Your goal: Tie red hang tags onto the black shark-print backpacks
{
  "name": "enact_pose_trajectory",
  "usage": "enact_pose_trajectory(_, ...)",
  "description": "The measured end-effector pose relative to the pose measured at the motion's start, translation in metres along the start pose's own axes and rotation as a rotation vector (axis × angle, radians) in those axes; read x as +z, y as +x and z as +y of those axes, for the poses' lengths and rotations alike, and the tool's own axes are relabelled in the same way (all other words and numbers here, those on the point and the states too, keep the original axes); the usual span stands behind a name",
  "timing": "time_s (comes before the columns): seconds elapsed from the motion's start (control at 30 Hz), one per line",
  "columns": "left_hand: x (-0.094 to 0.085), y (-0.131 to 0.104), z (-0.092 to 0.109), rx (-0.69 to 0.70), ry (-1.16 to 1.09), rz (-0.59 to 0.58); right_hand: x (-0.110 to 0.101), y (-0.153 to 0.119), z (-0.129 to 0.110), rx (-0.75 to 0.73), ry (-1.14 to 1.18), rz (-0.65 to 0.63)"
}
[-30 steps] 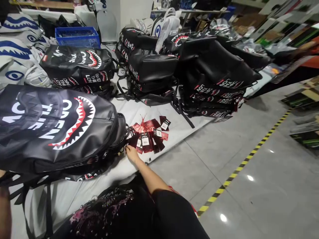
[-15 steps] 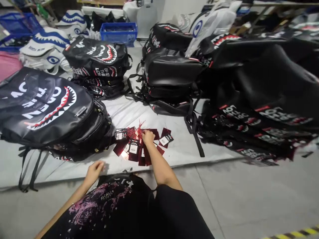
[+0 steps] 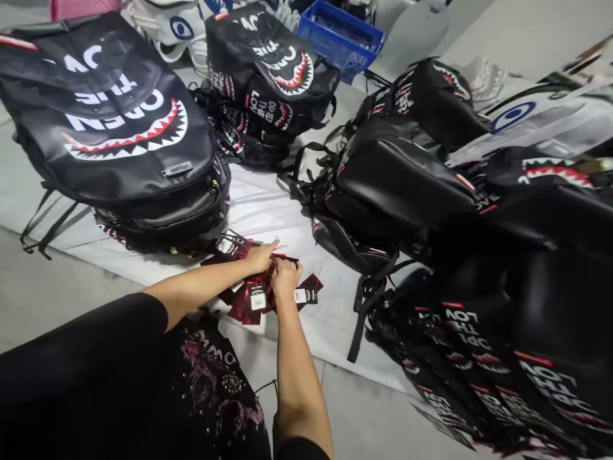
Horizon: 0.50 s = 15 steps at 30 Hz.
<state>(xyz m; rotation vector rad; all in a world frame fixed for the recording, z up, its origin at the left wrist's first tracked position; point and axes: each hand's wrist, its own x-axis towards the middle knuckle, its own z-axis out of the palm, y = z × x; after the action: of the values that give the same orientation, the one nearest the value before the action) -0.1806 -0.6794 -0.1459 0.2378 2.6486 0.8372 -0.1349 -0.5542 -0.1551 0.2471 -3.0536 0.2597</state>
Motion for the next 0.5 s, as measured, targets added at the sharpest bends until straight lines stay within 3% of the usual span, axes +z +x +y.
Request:
enact_pose_trajectory(0.17,0.016,0.015,0.001,-0.001,0.125,0.033,-0.017,-0.009,0.008,-0.046,-0.095,-0.068)
enact_pose_trajectory(0.23,0.017,0.018,-0.001,-0.004,0.147,0.039,-0.02,-0.025,0.014,0.019,-0.106,-0.118)
enact_pose_trajectory(0.37,0.008,0.029,-0.004,-0.143,0.148,0.075,-0.023,-0.071,0.023,0.244,-0.061,-0.161)
enact_pose_trajectory(0.5,-0.005,0.025,0.008,-0.043,0.028,0.142,-0.027,-0.102,0.02,0.419,0.069,-0.126)
